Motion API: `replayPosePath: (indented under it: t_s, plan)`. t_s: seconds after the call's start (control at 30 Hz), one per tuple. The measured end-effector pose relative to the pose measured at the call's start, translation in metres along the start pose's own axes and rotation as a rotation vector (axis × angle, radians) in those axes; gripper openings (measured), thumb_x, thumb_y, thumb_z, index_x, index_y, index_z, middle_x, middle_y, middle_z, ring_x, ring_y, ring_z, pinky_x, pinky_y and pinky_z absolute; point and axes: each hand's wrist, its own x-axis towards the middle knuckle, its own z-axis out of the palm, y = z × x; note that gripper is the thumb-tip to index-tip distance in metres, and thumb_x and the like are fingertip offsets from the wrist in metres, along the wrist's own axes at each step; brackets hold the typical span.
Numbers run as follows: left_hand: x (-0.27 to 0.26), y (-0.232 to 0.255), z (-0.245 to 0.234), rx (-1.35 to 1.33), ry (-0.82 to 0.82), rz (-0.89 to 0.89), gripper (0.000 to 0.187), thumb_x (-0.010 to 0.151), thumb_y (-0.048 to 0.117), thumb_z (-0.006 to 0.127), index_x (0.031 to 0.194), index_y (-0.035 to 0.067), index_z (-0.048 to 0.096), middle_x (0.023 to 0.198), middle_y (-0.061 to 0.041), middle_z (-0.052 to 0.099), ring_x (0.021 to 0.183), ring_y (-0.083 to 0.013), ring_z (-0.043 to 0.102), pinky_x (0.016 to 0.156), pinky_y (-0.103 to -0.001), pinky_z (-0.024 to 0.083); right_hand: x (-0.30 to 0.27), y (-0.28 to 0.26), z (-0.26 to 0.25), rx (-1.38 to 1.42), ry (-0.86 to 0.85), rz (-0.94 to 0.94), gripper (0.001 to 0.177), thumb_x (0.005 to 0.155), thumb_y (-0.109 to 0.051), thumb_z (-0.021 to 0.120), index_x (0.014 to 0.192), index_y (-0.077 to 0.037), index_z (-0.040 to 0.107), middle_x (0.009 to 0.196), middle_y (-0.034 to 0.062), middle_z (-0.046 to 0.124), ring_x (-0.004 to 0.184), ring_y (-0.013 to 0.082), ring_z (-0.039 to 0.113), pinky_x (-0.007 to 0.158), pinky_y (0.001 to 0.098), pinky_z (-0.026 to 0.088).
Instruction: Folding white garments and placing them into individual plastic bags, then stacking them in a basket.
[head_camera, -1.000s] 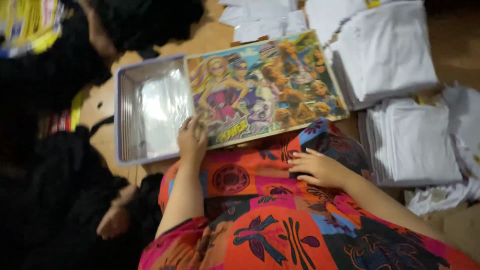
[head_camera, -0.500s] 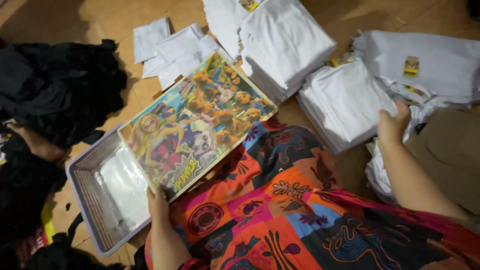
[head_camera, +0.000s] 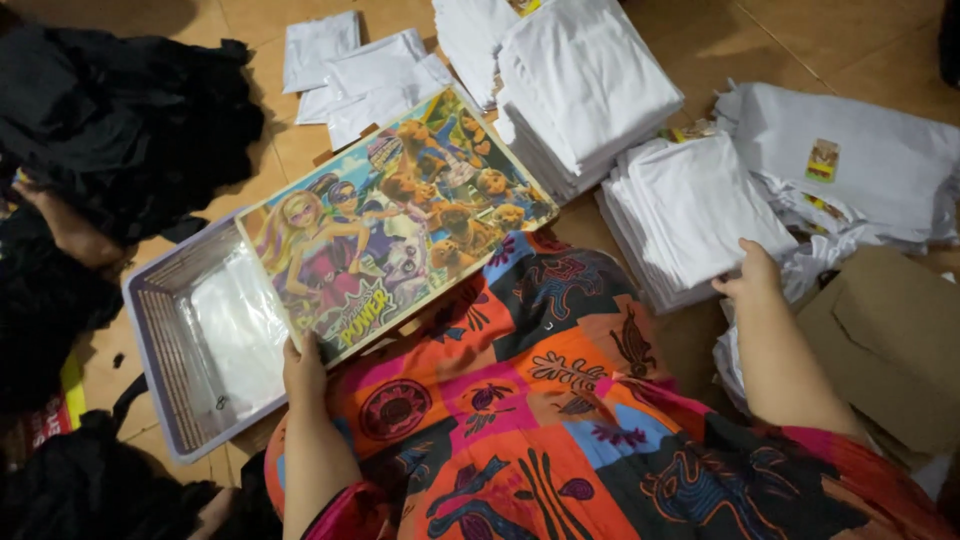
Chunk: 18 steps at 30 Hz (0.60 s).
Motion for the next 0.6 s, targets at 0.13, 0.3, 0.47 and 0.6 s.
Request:
replayPosePath:
  t_s: [0.13,0.3,0.47,0.6]
  plan:
    - [-0.013,0.016,-0.006,0.001,-0.006,-0.034,0.065,0.107,0.055,0.050,0.157,0.015,0.042,0.135,-0.028,0.062,0.128,-0.0426,0.058,0.107,-0.058,0.044,0.011,-0.007,0.007,0.025,0.053,0.059,0.082,0.093,-0.040,0.080,0.150,-0.006,0.030,0.132,0.0141,0.039,0.115,0.0311,0.056,0.096,0.0662,0.050]
    - [-0.006,0.007,-0.004,0.002,-0.032,-0.021,0.067,0.107,0.055,0.048,0.158,0.012,0.040,0.138,-0.031,0.058,0.132,-0.0446,0.054,0.109,-0.059,0.042,-0.063,-0.014,0.025,0.351,-0.267,0.008,0.083,0.084,-0.054,0.086,0.141,-0.013,0.040,0.127,0.0097,0.056,0.110,0.0270,0.060,0.093,0.0457,0.059]
    - [-0.012,0.011,-0.006,-0.013,-0.032,-0.050,0.068,0.107,0.057,0.049,0.158,0.014,0.039,0.140,-0.031,0.058,0.133,-0.0433,0.053,0.110,-0.059,0.041,0.039,0.007,0.009,0.142,-0.187,0.021,0.061,0.089,-0.048,0.084,0.130,-0.014,0.055,0.124,0.0052,0.067,0.112,0.0223,0.070,0.090,0.0399,0.063]
    - [-0.022,0.027,-0.015,-0.016,-0.093,-0.046,0.068,0.106,0.056,0.046,0.159,0.014,0.036,0.142,-0.034,0.054,0.137,-0.0461,0.049,0.113,-0.059,0.039,-0.042,0.020,0.035,-0.043,-0.100,-0.422,0.026,0.097,-0.039,0.074,0.116,-0.021,0.072,0.122,0.0024,0.072,0.117,0.0093,0.071,0.095,0.0225,0.062]
